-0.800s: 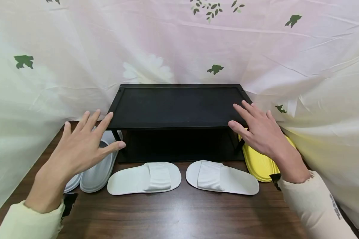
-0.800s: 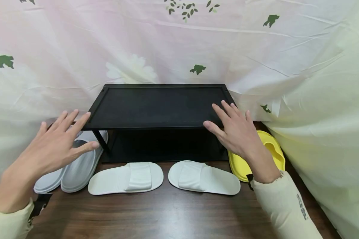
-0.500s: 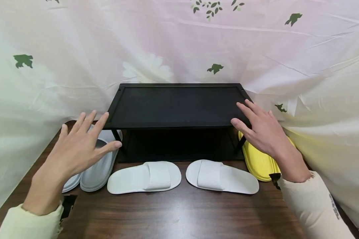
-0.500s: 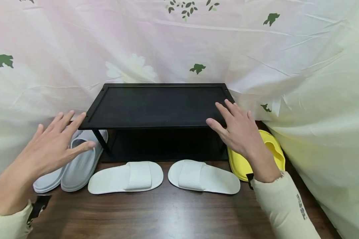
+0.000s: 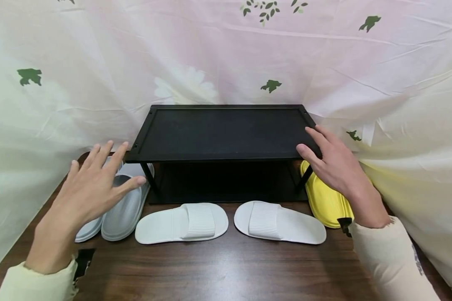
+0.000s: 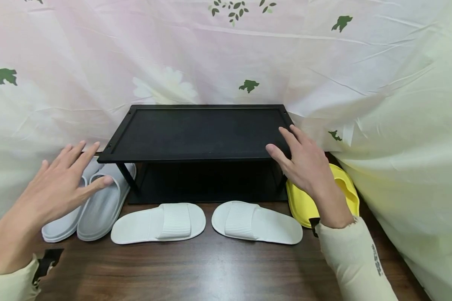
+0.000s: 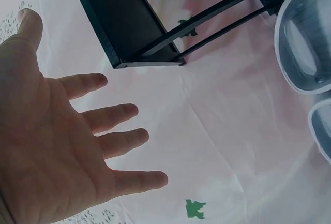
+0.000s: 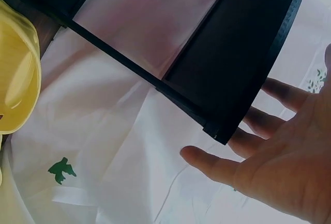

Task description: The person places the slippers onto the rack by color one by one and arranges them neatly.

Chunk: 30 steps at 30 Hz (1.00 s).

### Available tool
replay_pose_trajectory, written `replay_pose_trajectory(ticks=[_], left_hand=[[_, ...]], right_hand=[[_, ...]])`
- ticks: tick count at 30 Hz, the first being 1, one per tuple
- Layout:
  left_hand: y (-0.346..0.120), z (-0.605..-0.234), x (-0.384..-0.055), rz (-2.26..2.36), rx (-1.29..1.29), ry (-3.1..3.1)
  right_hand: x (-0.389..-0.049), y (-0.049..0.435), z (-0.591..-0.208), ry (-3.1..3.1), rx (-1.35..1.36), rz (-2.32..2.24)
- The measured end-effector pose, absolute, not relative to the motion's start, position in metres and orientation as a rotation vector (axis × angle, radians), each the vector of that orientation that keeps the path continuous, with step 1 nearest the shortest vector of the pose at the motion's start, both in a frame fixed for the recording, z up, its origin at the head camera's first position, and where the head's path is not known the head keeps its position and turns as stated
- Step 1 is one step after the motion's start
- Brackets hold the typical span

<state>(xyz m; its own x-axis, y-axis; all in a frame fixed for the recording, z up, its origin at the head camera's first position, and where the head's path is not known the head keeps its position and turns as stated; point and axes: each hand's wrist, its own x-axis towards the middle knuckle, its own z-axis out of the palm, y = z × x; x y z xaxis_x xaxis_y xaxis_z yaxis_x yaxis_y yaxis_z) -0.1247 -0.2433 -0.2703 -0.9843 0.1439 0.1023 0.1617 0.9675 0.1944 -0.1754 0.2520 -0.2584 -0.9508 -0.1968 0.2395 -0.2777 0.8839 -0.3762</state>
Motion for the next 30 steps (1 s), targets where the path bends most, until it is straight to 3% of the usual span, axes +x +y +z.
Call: replay_pose_trajectory(ticks=[30], left_hand=[[-0.29, -0.295, -0.12, -0.467, -0.055, -2.908]], right_hand=[[-0.186, 0.285, -0.283, -2.614, 0.115, 1.072]])
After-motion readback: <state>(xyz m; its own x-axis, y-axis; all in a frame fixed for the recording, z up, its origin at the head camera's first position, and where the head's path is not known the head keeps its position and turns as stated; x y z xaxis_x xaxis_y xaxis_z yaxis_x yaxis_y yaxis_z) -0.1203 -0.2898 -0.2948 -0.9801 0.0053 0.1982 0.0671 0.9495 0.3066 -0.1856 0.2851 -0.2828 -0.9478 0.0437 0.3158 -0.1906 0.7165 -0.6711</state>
